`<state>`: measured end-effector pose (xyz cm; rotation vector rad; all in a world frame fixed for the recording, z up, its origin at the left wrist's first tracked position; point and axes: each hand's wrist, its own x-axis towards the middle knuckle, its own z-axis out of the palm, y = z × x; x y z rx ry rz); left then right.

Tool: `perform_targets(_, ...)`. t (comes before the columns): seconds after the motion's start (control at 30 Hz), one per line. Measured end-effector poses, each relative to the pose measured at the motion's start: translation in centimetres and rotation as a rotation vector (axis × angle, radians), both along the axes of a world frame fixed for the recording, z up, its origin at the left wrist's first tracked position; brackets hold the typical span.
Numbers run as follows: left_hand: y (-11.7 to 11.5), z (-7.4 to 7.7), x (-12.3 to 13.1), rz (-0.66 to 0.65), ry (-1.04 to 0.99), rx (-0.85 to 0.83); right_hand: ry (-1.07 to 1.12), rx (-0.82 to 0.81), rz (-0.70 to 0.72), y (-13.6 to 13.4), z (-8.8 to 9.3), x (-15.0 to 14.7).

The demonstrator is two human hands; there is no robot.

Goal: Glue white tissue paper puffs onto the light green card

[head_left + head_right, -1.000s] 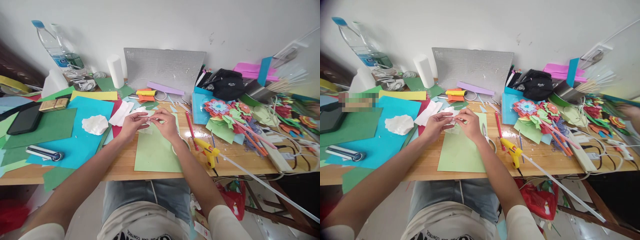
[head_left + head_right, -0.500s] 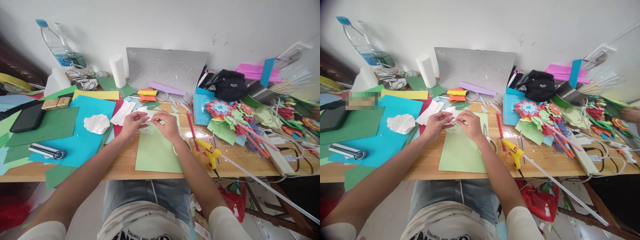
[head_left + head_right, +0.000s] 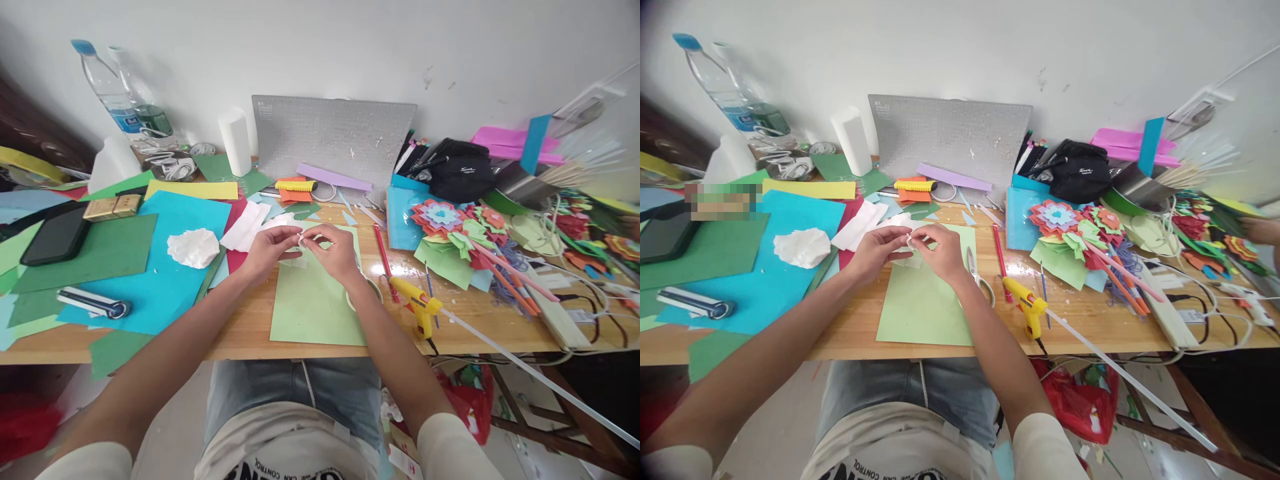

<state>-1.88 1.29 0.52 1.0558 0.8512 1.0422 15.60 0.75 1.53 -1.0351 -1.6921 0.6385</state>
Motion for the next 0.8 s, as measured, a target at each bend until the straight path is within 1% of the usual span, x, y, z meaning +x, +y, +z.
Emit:
perform_targets(0.07,0.14,-0.11,-0.11,0.027,0.002,-0.006,0.03,-0.021,-0.009,0.05,0.02,0.02)
perform_targets(0.17,0.31,-0.2,-0.18,0.074,-0.022,-0.003,0.07,-0.111,0.003,0.07,0.18,0.12)
perform_targets(0.27,0.37,-0.24,-0.09,0.102,-0.062,0.013,0.145,-0.232,0.062,0.17,0.28,0.17)
perform_targets(0.37,0.35,-0.27,0.04,0.105,-0.131,0.014,0.249,-0.317,0.117,0.44,0.19,0.14)
perform_targets(0.57,0.28,0.14,0.1,0.148,-0.24,-0.047,0.4,-0.469,0.17,0.73,-0.07,0.08)
perform_targets(0.7,0.26,0.43,0.12,0.198,-0.246,-0.084,0.444,-0.51,0.162,0.72,-0.2,0.06)
perform_targets(0.8,0.27,0.37,0.15,0.235,-0.23,-0.053,0.46,-0.506,0.14,0.71,-0.2,0.0)
